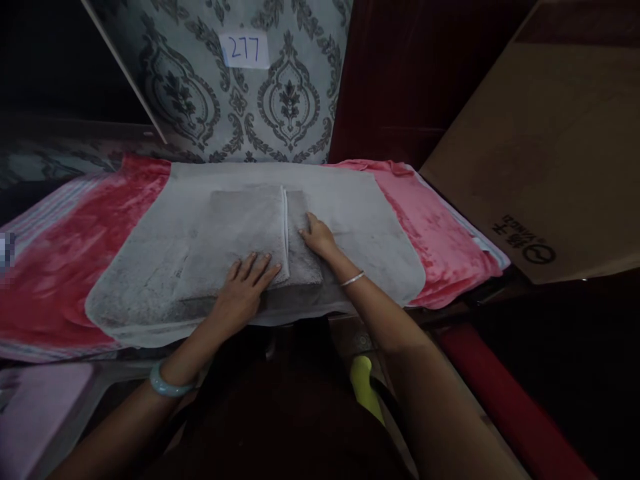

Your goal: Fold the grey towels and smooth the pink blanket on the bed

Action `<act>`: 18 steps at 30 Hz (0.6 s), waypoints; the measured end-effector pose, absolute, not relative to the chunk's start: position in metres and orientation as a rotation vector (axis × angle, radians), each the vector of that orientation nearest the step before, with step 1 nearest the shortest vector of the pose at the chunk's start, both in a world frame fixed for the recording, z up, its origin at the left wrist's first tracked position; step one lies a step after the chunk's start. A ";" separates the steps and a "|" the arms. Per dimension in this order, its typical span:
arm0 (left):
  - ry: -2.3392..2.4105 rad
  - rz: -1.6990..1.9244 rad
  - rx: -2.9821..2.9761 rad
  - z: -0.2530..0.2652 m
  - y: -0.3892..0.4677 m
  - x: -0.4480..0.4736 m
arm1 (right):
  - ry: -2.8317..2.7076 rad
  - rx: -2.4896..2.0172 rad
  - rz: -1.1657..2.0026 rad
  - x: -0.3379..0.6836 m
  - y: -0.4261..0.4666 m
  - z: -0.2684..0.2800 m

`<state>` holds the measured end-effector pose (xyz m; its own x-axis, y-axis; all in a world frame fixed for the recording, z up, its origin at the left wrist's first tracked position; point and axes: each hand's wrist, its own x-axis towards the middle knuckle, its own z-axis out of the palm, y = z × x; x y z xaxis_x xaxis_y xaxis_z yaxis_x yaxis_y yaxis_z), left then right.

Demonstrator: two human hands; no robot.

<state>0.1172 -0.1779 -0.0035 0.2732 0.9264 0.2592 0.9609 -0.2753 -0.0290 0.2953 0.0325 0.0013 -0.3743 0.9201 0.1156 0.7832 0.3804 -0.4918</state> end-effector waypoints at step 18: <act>-1.651 -0.403 -2.432 -0.010 -0.194 0.116 | -2.331 -1.217 0.123 0.291 -0.064 0.009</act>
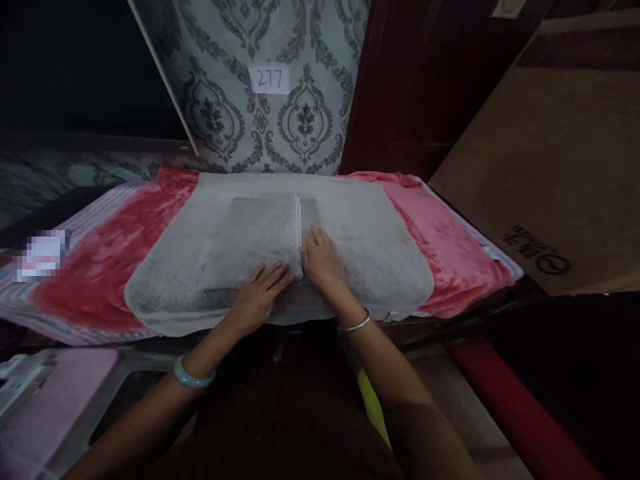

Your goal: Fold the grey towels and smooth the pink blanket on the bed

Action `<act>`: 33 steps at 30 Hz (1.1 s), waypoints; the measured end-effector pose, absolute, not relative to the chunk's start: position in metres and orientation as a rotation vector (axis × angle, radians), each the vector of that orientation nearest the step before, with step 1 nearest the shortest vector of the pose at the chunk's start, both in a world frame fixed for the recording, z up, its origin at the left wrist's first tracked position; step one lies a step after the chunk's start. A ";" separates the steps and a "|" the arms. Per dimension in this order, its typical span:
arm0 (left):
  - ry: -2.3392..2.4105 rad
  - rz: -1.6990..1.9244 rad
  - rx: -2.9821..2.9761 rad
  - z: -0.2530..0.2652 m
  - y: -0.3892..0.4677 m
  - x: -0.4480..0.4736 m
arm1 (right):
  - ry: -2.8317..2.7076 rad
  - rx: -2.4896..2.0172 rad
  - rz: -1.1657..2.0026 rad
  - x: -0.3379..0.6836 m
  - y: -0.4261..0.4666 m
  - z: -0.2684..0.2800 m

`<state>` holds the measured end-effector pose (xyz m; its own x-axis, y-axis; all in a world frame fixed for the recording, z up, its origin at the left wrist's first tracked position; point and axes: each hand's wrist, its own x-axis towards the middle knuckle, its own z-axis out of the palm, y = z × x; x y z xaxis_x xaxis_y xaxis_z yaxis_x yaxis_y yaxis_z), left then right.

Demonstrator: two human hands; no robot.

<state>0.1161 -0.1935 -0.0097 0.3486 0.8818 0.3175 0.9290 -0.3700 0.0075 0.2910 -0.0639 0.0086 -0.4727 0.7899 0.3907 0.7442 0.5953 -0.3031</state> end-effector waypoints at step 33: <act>-2.063 -0.408 -2.055 0.008 -0.191 0.088 | -2.618 -1.017 0.306 0.242 -0.088 0.013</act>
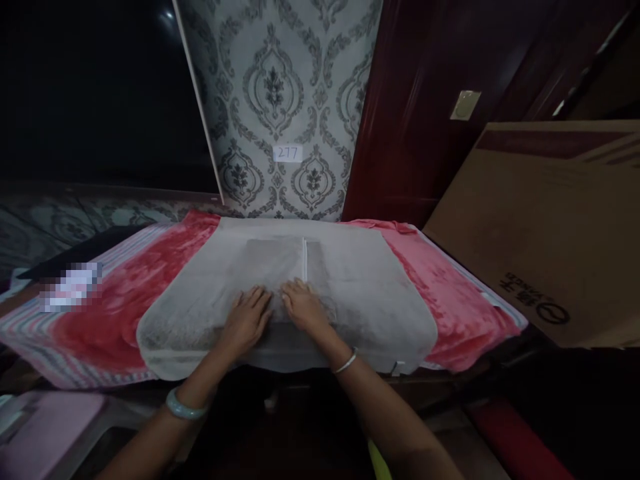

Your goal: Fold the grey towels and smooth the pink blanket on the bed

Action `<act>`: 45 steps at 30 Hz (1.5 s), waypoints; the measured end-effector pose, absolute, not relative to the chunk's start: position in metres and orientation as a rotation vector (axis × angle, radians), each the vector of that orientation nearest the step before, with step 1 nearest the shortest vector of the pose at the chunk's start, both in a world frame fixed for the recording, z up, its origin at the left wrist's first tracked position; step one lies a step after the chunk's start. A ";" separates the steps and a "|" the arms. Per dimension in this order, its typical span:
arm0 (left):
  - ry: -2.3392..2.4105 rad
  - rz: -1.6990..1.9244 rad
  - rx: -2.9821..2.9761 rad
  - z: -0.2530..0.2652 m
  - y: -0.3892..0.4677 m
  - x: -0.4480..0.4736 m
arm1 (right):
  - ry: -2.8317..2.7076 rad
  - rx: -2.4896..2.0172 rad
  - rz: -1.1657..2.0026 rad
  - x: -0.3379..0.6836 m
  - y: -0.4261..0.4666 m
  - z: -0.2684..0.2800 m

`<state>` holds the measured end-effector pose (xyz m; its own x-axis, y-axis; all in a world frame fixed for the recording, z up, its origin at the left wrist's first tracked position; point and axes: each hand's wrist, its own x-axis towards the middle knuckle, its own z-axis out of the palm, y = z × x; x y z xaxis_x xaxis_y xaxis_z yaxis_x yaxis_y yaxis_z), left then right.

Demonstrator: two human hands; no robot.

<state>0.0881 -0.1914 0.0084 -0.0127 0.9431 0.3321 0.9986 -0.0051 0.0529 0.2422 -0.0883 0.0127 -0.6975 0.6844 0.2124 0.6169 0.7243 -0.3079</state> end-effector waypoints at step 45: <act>-2.152 -0.314 -2.158 0.006 -0.135 0.084 | -2.611 -1.336 0.238 0.166 0.054 0.015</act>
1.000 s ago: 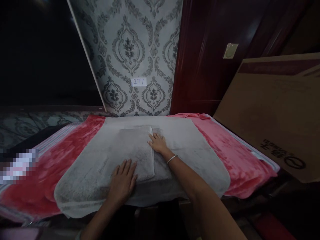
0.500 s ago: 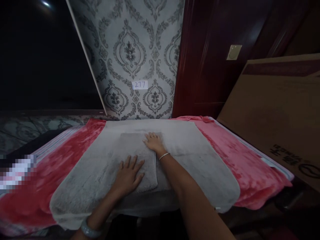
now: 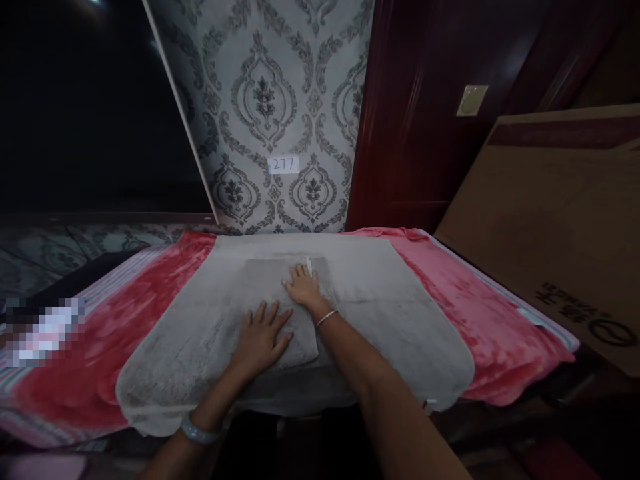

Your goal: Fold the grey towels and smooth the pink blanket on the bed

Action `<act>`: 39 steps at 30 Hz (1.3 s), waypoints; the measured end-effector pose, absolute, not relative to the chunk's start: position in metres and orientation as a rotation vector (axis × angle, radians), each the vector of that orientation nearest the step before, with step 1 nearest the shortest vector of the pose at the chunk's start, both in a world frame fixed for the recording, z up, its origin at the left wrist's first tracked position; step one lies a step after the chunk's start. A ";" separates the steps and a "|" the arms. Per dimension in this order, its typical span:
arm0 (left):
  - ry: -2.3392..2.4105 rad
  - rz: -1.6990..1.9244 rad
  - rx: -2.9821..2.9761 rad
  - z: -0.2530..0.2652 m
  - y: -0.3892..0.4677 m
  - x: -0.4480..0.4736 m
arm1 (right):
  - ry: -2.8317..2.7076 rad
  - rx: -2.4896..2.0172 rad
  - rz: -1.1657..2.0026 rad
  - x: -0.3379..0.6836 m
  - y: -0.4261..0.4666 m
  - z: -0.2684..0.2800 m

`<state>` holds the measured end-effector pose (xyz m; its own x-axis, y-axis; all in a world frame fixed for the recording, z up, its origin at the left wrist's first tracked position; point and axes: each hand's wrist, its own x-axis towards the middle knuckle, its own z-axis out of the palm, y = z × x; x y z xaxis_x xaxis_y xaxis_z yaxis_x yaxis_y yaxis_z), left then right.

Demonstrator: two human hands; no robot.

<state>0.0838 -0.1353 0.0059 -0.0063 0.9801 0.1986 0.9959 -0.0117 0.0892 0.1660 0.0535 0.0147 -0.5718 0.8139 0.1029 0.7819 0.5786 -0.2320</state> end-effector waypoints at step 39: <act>-2.544 0.062 -2.010 0.038 -0.062 0.001 | -2.581 -1.478 0.411 0.182 0.032 0.030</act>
<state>0.0010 -0.0625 0.0378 -0.2287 0.9680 -0.1031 0.9719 0.2331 0.0328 0.1823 0.0319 0.0297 -0.5082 0.8611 -0.0147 0.8230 0.4805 -0.3029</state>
